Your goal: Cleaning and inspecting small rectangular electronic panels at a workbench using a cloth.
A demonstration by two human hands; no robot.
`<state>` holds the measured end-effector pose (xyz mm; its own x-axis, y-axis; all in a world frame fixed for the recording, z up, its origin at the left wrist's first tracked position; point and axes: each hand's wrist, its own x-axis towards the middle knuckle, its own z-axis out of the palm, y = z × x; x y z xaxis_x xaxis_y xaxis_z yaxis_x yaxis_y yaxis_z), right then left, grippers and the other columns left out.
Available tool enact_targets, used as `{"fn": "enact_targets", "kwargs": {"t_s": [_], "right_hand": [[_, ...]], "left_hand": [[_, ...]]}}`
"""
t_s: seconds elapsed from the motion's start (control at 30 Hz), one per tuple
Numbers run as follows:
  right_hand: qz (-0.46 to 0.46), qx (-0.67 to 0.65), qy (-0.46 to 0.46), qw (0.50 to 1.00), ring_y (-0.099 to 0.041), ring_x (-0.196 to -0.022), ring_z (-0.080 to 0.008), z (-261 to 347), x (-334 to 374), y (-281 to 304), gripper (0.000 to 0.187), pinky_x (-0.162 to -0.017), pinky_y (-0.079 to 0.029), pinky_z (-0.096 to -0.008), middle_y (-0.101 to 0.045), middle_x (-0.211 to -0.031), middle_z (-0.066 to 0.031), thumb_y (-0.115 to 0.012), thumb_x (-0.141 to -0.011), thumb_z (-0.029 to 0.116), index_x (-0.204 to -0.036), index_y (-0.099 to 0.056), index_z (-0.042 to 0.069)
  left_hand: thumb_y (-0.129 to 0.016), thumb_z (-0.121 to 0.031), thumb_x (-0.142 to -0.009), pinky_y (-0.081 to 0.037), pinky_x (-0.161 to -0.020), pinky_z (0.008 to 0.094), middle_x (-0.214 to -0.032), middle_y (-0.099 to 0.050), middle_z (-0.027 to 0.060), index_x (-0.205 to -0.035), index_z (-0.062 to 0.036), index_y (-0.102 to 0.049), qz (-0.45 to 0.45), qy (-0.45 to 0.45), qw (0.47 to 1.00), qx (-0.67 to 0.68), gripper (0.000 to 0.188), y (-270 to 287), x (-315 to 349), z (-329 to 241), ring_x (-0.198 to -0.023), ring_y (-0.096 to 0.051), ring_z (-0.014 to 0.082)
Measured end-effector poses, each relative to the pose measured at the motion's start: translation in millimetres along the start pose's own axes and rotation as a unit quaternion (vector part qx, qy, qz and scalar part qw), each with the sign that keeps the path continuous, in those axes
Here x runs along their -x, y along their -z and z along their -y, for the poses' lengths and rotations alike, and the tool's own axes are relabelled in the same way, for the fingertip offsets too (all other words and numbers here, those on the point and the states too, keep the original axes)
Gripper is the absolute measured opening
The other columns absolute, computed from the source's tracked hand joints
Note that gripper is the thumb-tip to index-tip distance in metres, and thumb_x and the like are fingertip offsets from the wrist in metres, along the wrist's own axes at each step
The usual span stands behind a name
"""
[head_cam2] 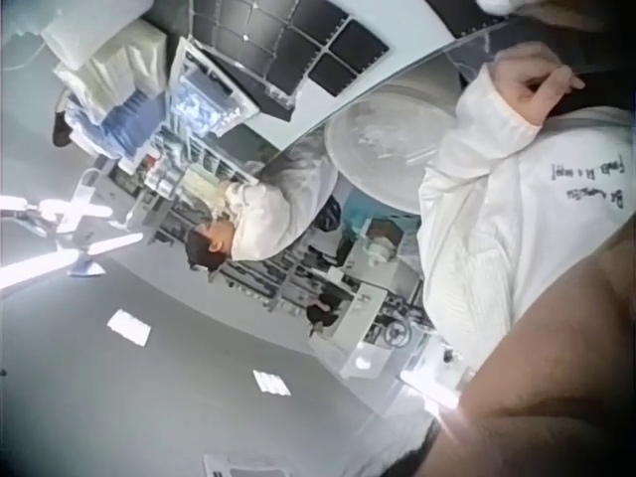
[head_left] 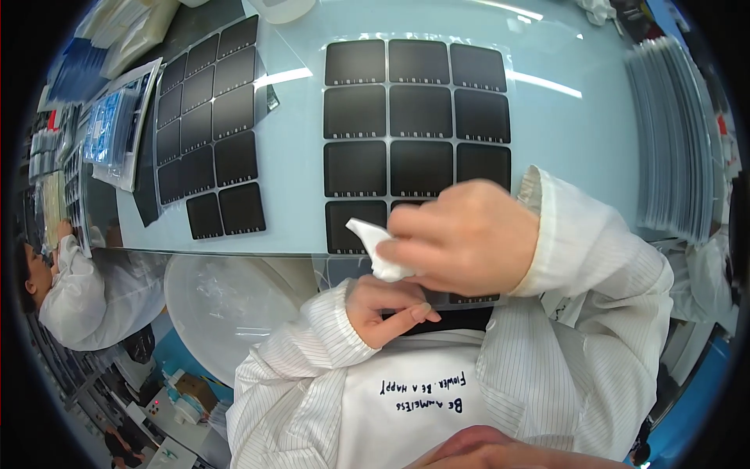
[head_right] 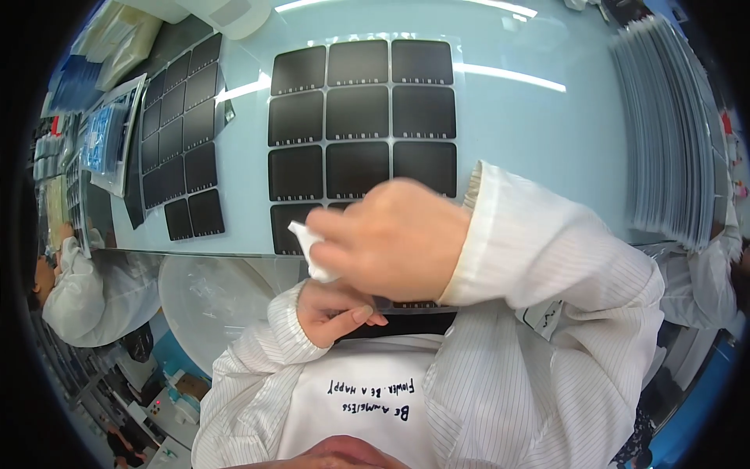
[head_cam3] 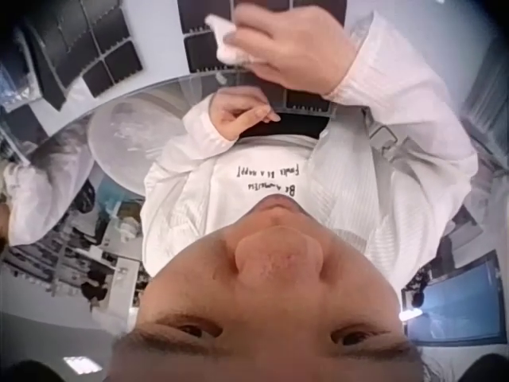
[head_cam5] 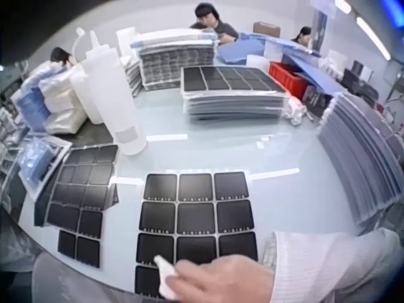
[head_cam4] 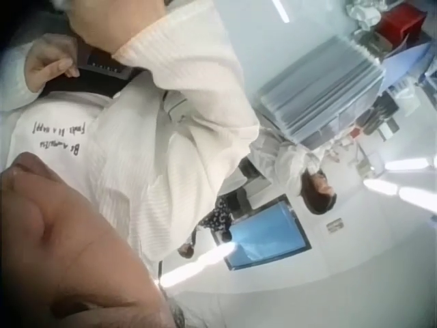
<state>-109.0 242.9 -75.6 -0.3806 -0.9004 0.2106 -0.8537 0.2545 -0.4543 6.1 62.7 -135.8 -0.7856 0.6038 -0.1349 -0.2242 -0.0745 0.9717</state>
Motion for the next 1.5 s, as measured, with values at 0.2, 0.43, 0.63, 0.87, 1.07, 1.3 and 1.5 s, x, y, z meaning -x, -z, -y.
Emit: {"fn": "enact_targets", "kwargs": {"t_s": [0.2, 0.43, 0.63, 0.87, 1.07, 1.3, 1.5], "right_hand": [[-0.263, 0.105, -0.250, 0.926, -0.049, -0.059, -0.0157, -101.7, 19.5, 39.4, 0.025, -0.051, -0.038, -0.0252, -0.053, -0.076, -0.0080, -0.065, -0.076, 0.012, -0.096, -0.059, -0.001], [0.040, 0.014, -0.027, 0.999, -0.057, -0.062, -0.0250, -2.4, 12.2, 17.0, 0.037, -0.050, -0.047, -0.0312, -0.058, -0.081, -0.0079, -0.074, -0.062, 0.016, -0.094, -0.061, 0.004], [-0.273, 0.161, -0.269, 0.910, -0.045, -0.054, -0.0078, -107.1, 14.8, 47.6, 0.022, -0.047, -0.035, -0.0224, -0.053, -0.073, -0.0025, -0.067, -0.077, 0.011, -0.094, -0.061, -0.001], [0.026, 0.038, 0.002, 0.999, -0.058, -0.057, -0.0192, -28.9, -27.3, 7.0, 0.040, -0.047, -0.047, -0.0300, -0.056, -0.082, -0.0062, -0.071, -0.060, 0.013, -0.098, -0.061, 0.004], [-0.271, 0.093, -0.185, 0.940, -0.053, -0.058, -0.0191, -111.6, -50.8, 19.2, 0.027, -0.052, -0.044, -0.0276, -0.056, -0.077, -0.0104, -0.068, -0.071, 0.014, -0.093, -0.061, -0.001], [-0.177, 0.047, -0.097, 0.978, -0.057, -0.062, -0.0240, -85.9, -83.6, 0.6, 0.028, -0.057, -0.048, -0.0314, -0.056, -0.081, -0.0095, -0.069, -0.069, 0.017, -0.094, -0.062, 0.004], [-0.176, 0.016, -0.046, 0.983, -0.056, -0.057, -0.0248, -45.2, -69.2, -30.9, 0.029, -0.052, -0.047, -0.0335, -0.053, -0.077, -0.0095, -0.069, -0.067, 0.017, -0.093, -0.061, 0.004]], "left_hand": [[-0.056, -0.008, -0.086, -0.046, -0.060, 0.0289, -0.072, -0.061, 0.0089, -0.085, -0.0027, -0.069, 0.030, -0.011, 0.999, -0.027, 0.014, 2.8, -6.5, -9.1, -0.064, -0.057, 0.0190], [-0.058, -0.006, -0.083, -0.045, -0.058, 0.0293, -0.071, -0.061, 0.0105, -0.083, -0.0019, -0.069, 0.034, -0.033, 0.999, 0.000, 0.012, 8.8, -9.6, -3.1, -0.062, -0.057, 0.0202], [-0.058, -0.006, -0.085, -0.045, -0.061, 0.0270, -0.078, -0.062, 0.0088, -0.088, -0.0035, -0.070, 0.077, -0.012, 0.997, 0.008, 0.013, 13.7, -11.2, -2.2, -0.068, -0.058, 0.0181], [-0.059, -0.004, -0.082, -0.045, -0.058, 0.0289, -0.074, -0.062, 0.0100, -0.083, -0.0017, -0.069, 0.046, -0.044, 0.998, 0.015, 0.010, 14.4, -10.9, 3.9, -0.064, -0.059, 0.0198], [-0.060, -0.002, -0.082, -0.047, -0.064, 0.0286, -0.082, -0.064, 0.0122, -0.093, -0.0014, -0.067, 0.084, -0.009, 0.996, 0.001, 0.014, 17.5, -12.1, 0.2, -0.072, -0.061, 0.0219], [-0.062, -0.006, -0.080, -0.046, -0.059, 0.0272, -0.075, -0.062, 0.0085, -0.092, -0.0012, -0.066, 0.054, -0.044, 0.998, -0.010, 0.014, 17.0, -6.8, 1.7, -0.063, -0.057, 0.0171], [-0.064, -0.007, -0.078, -0.047, -0.061, 0.0279, -0.074, -0.061, 0.0091, -0.093, -0.0008, -0.065, 0.043, -0.023, 0.999, -0.016, 0.016, 18.2, -4.3, 0.8, -0.063, -0.056, 0.0176]]}}
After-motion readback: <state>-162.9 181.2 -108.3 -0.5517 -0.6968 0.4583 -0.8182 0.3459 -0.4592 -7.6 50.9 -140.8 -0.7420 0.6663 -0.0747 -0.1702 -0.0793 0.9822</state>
